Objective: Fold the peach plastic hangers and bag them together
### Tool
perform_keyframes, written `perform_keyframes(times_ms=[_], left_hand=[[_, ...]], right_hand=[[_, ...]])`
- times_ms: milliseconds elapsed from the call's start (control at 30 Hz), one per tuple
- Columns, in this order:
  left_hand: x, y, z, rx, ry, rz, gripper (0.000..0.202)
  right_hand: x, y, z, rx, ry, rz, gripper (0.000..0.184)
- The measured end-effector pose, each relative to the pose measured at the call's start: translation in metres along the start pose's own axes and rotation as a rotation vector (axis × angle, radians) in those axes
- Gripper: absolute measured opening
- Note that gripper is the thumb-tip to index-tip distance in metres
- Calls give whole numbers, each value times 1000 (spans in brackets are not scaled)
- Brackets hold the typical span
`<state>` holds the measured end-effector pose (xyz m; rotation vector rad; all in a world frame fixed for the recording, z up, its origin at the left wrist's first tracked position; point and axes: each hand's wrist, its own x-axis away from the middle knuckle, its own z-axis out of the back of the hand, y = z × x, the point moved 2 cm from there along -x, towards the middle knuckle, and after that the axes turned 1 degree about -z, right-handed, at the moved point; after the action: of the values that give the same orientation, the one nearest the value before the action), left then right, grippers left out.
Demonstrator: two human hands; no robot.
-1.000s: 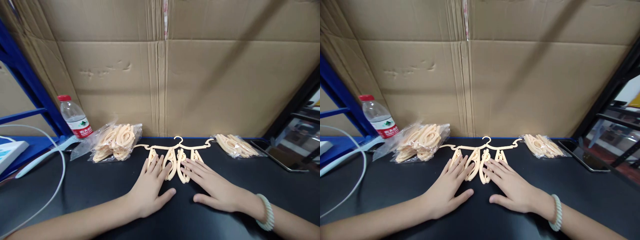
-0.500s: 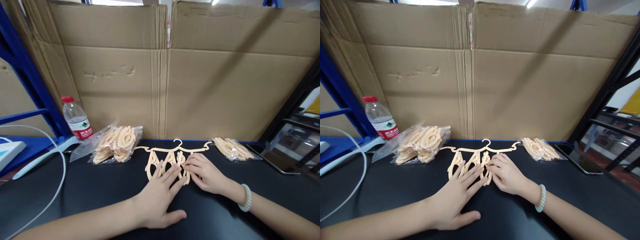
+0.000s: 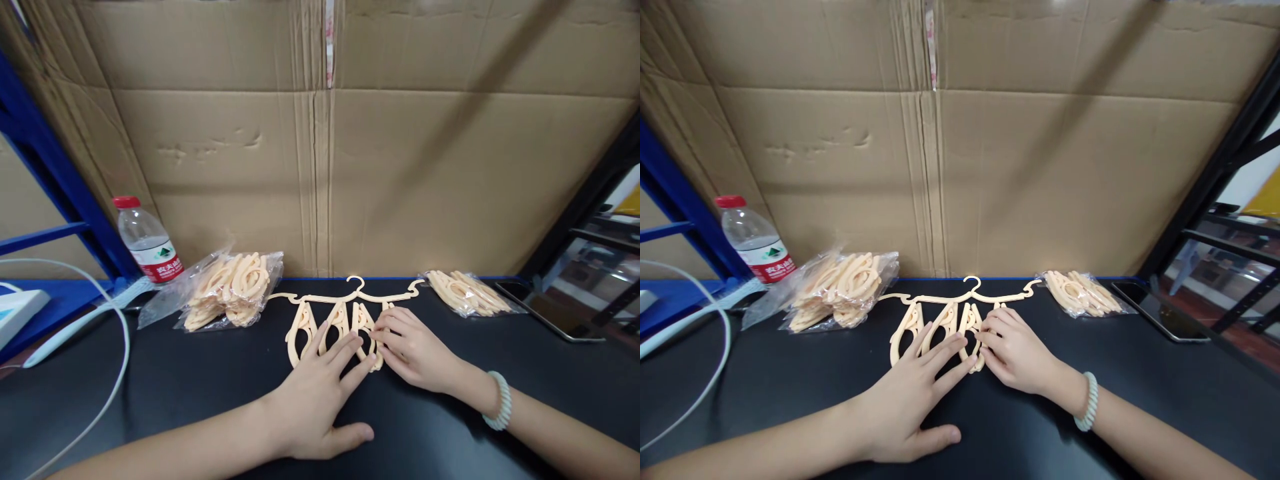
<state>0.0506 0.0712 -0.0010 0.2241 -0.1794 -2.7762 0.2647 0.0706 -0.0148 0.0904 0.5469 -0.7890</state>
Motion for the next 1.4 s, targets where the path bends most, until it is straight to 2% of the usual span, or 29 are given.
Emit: perform_keyframes(times_ms=[67, 167, 300, 433, 500, 600, 700, 767, 867, 967, 1033, 1100, 1167, 1267, 1400], left_hand=[[0, -1, -1, -1, -8, -3, 75], [1, 1, -3, -27, 0, 8, 77], [3, 6, -5, -58, 61, -22, 70], [3, 8, -6, -38, 98, -42, 62], [3, 8, -7, -35, 116, -47, 60], [4, 8, -7, -15, 167, -78, 58], [5, 7, -4, 42, 265, -73, 54], [6, 5, 0, 126, 372, -17, 50], [6, -4, 8, 382, 589, 195, 42], [5, -20, 14, 781, 827, 515, 31], [5, -30, 16, 1048, 943, 720, 31], [5, -36, 19, 1282, 975, 870, 31], [5, -36, 23, 1460, 950, 928, 28], [9, -30, 34, 1587, 944, 895, 23], [21, -20, 44, 1602, 1044, 881, 33]], right_hand=[[1, 13, 1, -12, 68, -39, 23], [8, 48, 4, 53, 169, -153, 31], [19, 94, 4, 113, 137, -229, 37], [23, 111, -1, 106, 83, -236, 31], [21, 110, -1, 91, 73, -237, 23], [19, 105, 1, 64, 85, -245, 20], [19, 100, 7, 41, 124, -257, 20], [20, 96, 11, 36, 158, -264, 20], [20, 90, 19, 41, 219, -268, 19], [19, 83, 30, 84, 285, -257, 17], [18, 78, 39, 134, 328, -247, 15], [18, 71, 49, 187, 383, -233, 13], [18, 63, 58, 234, 433, -218, 11], [20, 46, 67, 291, 488, -191, 11], [25, 25, 68, 366, 544, -150, 11]])
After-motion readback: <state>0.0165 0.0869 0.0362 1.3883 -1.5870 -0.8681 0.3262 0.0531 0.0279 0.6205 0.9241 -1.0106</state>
